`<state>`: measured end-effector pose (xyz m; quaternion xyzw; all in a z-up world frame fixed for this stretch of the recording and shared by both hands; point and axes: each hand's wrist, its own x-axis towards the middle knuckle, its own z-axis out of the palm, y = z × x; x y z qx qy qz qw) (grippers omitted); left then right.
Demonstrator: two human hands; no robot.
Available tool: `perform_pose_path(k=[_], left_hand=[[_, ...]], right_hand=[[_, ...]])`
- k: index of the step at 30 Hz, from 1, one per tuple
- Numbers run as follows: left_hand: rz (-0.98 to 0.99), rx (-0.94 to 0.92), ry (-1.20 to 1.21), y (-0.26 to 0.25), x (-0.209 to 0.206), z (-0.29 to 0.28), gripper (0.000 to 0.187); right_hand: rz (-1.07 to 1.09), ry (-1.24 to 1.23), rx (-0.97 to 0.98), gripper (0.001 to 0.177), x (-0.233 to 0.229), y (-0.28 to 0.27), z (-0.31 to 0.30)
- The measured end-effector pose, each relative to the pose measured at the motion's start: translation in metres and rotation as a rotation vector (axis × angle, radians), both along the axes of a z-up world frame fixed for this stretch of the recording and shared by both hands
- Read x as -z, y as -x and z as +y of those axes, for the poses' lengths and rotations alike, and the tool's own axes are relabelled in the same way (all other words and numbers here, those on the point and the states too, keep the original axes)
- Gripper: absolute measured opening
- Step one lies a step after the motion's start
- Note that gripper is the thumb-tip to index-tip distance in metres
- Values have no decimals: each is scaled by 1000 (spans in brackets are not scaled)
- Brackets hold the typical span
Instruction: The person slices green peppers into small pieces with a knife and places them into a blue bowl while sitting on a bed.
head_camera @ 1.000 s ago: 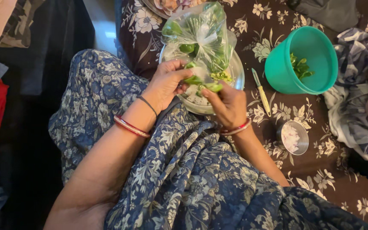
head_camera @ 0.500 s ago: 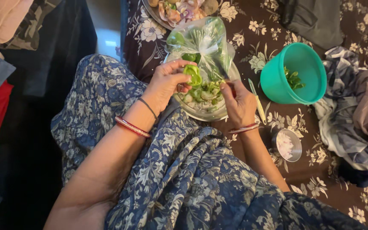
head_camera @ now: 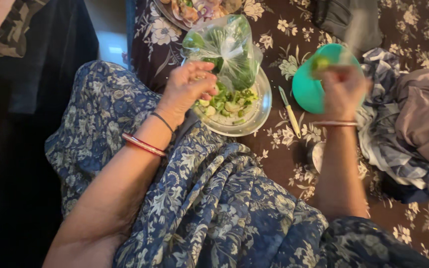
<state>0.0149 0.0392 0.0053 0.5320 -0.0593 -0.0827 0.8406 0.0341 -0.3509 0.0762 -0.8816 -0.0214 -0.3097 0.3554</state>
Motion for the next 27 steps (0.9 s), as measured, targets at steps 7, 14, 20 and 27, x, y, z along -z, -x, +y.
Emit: perform_pose_path(k=[7, 14, 20, 27], left_hand=[[-5, -16, -35, -6, 9, -3, 36], [-24, 8, -45, -10, 16, -6, 34], [-21, -116, 17, -13, 18, -2, 30], [-351, -455, -447, -22, 35, -5, 13]], right_hand=[[-36, 230, 117, 22, -6, 11, -23], [281, 395, -178, 41, 67, 18, 146], [277, 191, -329, 34, 51, 11, 182], [505, 170, -339, 30, 62, 24, 190]])
